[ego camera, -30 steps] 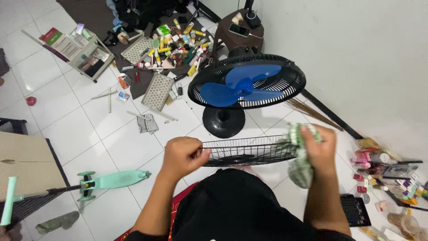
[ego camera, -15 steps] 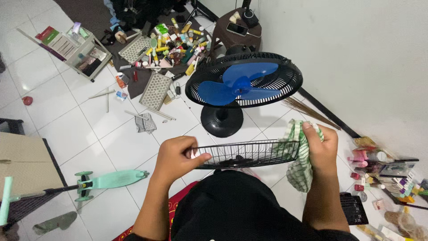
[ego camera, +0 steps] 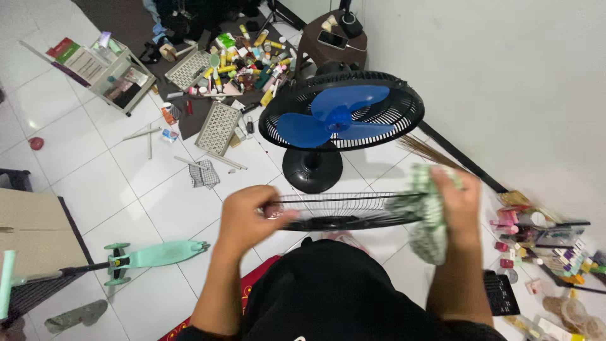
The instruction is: The person removes the front grille of a standing electric fan, wipes the grille with a cloth, and places it aside. The fan blades remain exposed while the person continues to clean the grille.
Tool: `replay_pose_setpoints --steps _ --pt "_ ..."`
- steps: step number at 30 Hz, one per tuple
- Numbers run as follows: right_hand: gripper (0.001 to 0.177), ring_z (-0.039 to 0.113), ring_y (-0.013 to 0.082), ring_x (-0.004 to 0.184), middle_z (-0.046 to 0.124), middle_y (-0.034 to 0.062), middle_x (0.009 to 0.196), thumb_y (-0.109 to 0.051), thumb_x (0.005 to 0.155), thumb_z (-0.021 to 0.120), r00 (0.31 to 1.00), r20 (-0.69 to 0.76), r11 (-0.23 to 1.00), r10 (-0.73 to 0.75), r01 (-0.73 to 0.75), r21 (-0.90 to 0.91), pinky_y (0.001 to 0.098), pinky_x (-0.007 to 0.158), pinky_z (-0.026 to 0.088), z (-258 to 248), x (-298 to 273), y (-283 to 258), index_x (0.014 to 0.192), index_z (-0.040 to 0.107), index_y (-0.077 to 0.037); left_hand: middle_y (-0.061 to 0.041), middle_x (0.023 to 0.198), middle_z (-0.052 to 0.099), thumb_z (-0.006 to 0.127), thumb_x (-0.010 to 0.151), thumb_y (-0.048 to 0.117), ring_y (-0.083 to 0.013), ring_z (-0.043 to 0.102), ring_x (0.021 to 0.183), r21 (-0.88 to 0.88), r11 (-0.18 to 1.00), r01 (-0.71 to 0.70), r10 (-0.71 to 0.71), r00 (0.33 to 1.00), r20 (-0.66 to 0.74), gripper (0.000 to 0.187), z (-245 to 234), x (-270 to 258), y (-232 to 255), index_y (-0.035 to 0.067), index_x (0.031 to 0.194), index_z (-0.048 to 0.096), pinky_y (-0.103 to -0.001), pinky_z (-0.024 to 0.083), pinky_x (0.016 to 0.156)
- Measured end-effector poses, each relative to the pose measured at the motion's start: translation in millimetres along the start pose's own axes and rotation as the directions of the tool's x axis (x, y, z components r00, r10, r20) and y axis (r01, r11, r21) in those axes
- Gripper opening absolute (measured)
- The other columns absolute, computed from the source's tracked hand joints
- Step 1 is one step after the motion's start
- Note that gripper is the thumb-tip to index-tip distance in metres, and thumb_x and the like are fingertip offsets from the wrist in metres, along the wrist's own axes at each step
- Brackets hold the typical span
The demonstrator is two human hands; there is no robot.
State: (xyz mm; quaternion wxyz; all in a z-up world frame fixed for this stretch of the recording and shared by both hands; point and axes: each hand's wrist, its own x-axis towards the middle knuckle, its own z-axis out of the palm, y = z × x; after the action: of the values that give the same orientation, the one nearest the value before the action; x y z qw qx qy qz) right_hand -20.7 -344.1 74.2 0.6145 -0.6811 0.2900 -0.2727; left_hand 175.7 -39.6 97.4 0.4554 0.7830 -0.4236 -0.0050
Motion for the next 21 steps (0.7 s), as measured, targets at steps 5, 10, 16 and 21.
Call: replay_pose_setpoints --steps 5,10,16,21 --pt "0.026 0.052 0.0098 0.056 0.063 0.0048 0.07 -0.022 0.105 0.064 0.974 -0.066 0.908 -0.216 0.175 -0.38 0.0304 0.054 0.041 -8 -9 18 0.091 0.07 -0.001 -0.004 0.051 0.044 0.087 0.074 0.037 -0.0173 0.043 0.047 0.042 0.998 0.044 -0.037 0.987 -0.154 0.053 11 -9 -7 0.007 0.055 0.047 -0.032 0.034 0.048" --pt "0.026 0.053 0.0153 0.055 0.064 0.0058 0.067 -0.02 0.102 0.061 0.879 0.271 0.635 -0.393 0.473 -0.611 0.0345 0.053 0.043 46 -31 4 0.081 0.069 -0.007 0.0 0.051 0.049 0.087 0.076 0.039 -0.0174 0.049 0.044 0.129 0.982 -0.134 0.154 0.976 -0.153 0.052 40 -8 23 0.013 0.053 0.049 -0.032 0.038 0.046" --pt "0.027 0.064 0.0129 0.066 0.068 0.0079 0.077 -0.021 0.104 0.058 0.814 0.348 0.791 -0.465 0.559 -0.248 0.0314 0.057 0.051 71 -28 -7 0.088 0.068 -0.002 -0.001 0.049 0.05 0.089 0.075 0.04 -0.0183 0.05 0.043 0.19 0.965 -0.182 0.209 0.969 -0.133 0.055 42 2 34 0.013 0.05 0.048 -0.033 0.036 0.043" --pt "0.036 0.058 0.0113 0.048 0.066 0.0039 0.064 -0.024 0.105 0.055 0.929 0.242 0.959 -0.279 0.28 0.03 0.0253 0.043 0.048 35 -5 16 0.08 0.067 -0.002 0.001 0.049 0.048 0.089 0.074 0.035 -0.0155 0.047 0.042 0.111 0.991 -0.073 0.092 0.979 -0.184 0.053 31 -9 23 0.012 0.05 0.047 -0.031 0.034 0.045"
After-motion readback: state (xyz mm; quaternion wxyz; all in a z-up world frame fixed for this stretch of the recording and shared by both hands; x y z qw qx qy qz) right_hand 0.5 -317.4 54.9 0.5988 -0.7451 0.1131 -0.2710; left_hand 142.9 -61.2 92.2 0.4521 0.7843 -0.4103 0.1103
